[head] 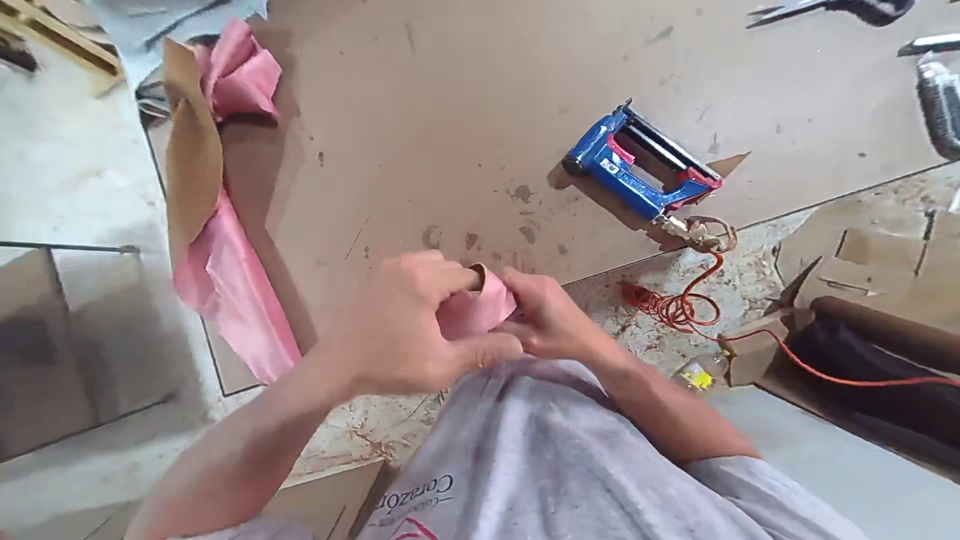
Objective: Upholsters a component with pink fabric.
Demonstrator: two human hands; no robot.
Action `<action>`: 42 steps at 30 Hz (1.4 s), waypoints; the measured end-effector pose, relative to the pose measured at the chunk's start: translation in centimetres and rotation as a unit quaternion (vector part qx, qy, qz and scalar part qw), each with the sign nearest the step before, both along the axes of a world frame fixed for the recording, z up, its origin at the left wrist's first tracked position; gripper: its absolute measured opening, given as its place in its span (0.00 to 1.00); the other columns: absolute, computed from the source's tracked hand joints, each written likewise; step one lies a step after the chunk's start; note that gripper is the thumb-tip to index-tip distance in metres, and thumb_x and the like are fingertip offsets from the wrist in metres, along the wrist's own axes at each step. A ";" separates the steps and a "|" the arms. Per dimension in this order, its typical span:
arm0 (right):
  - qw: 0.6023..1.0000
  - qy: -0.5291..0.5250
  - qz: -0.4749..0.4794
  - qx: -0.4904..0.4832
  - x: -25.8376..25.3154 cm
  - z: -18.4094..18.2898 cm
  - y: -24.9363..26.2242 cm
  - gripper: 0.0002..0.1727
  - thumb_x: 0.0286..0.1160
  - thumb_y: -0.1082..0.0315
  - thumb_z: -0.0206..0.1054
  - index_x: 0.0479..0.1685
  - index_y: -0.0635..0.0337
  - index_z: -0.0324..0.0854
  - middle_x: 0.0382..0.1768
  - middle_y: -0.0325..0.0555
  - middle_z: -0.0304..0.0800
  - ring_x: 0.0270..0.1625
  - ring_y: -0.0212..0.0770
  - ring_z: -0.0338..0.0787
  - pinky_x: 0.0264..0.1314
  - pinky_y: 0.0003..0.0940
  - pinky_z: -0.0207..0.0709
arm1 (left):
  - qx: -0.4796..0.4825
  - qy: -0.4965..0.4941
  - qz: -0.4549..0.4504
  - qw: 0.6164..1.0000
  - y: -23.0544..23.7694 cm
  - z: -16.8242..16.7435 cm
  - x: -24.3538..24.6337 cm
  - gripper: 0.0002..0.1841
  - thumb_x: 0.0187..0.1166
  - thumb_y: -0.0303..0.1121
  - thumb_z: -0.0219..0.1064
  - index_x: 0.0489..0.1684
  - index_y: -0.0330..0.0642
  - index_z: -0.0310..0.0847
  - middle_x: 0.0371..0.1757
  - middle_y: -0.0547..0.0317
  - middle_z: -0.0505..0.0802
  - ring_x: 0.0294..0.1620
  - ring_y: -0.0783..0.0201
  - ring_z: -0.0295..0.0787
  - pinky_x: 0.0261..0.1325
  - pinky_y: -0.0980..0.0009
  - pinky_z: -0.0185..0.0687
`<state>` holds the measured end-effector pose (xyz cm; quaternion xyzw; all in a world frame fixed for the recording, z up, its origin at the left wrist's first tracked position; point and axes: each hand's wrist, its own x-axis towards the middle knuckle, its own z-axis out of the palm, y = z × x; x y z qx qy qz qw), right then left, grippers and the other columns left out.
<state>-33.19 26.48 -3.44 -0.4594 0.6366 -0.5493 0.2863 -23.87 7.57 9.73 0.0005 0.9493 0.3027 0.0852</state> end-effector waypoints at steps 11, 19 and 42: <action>0.933 -0.290 0.197 -0.085 -3.7 -2.5 -0.8 0.15 0.57 0.65 0.82 0.37 0.62 0.84 0.30 0.36 0.90 0.33 0.23 0.87 0.35 0.21 0.81 | 0.117 -0.209 0.041 0.970 -0.3 -2.5 -4.5 0.16 0.83 0.53 0.66 0.34 0.54 0.91 0.21 0.78 0.84 0.22 0.85 0.76 0.25 0.80 0.71; 0.990 -0.128 0.044 0.033 -5.3 -3.2 -0.5 0.40 0.53 0.40 0.84 0.58 0.63 0.83 0.48 0.39 0.93 0.56 0.28 0.90 0.63 0.33 0.85 | 0.378 -0.257 0.084 0.885 -3.3 -9.3 -8.6 0.16 0.86 0.35 0.64 0.25 0.41 0.87 0.19 0.63 0.88 0.20 0.74 0.84 0.25 0.76 0.81; 0.967 -0.243 -0.065 0.044 -4.0 -0.4 -9.7 0.03 0.74 0.71 0.71 0.34 0.58 0.87 0.25 0.35 0.92 0.27 0.26 0.90 0.31 0.24 0.87 | 0.514 -0.185 0.237 0.804 -7.9 -6.2 -1.0 0.09 0.83 0.33 0.67 0.50 0.37 0.85 0.35 0.60 0.95 0.35 0.70 0.94 0.41 0.72 0.93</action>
